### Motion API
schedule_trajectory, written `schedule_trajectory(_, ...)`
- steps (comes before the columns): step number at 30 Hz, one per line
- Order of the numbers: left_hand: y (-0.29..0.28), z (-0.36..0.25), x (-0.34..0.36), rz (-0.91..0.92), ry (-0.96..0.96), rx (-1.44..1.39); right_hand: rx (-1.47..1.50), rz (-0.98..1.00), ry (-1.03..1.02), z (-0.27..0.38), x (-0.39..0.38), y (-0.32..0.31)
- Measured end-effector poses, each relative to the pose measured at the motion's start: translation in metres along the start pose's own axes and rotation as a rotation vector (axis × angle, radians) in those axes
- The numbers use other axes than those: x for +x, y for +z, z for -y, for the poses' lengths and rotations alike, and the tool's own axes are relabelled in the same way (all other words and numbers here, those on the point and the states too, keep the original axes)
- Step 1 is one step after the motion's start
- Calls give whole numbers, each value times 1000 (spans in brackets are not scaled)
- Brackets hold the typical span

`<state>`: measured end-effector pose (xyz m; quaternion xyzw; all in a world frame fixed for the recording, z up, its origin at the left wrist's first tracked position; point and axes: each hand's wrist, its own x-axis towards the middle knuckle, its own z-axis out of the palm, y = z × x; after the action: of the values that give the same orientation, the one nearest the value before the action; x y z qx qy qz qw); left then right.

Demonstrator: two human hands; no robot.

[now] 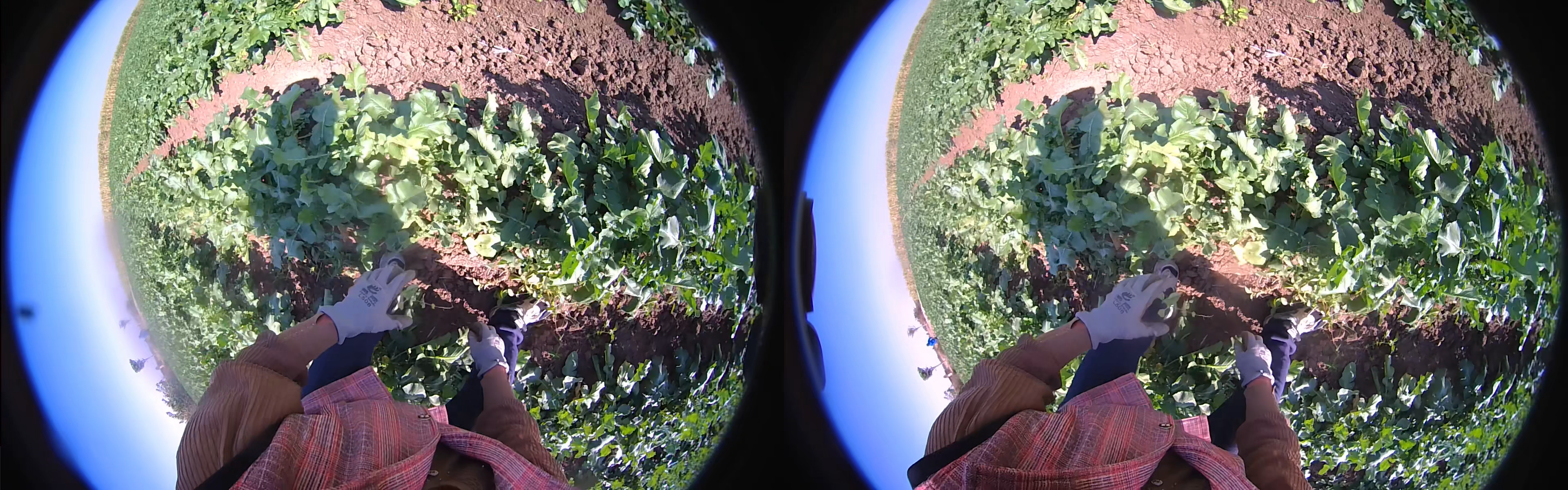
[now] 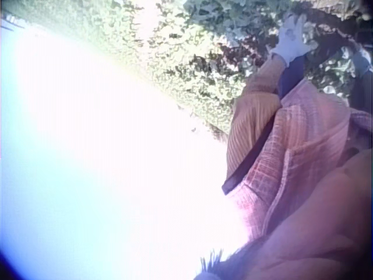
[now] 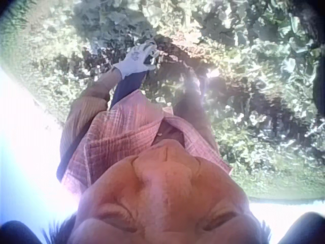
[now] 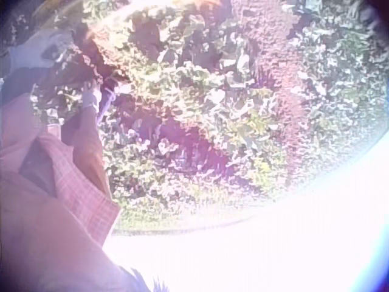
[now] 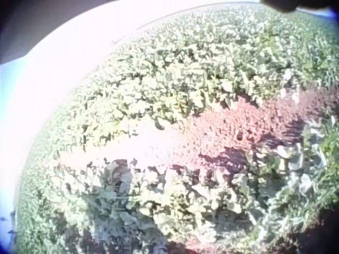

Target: The person walks through a field of leafy green plants, repeatedly bending to pull weeds from the soil by hand. They move along rows, clearing patches of ground between the crops and gathering the removed weeds in their hands.

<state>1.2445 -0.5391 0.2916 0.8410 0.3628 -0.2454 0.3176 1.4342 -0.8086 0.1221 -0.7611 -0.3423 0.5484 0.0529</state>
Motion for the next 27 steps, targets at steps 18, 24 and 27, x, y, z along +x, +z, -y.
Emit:
schedule_trajectory(18, -26, 37, -206, 196, -257, -402, 365, -172, 345, -65, -212, -152)
schedule_trajectory(24, -38, 31, -235, 137, -222, -470, 316, -15, 163, 41, -226, -154)
schedule_trajectory(27, -46, 33, -248, 91, -191, -435, 373, -15, -7, 80, -225, -162)
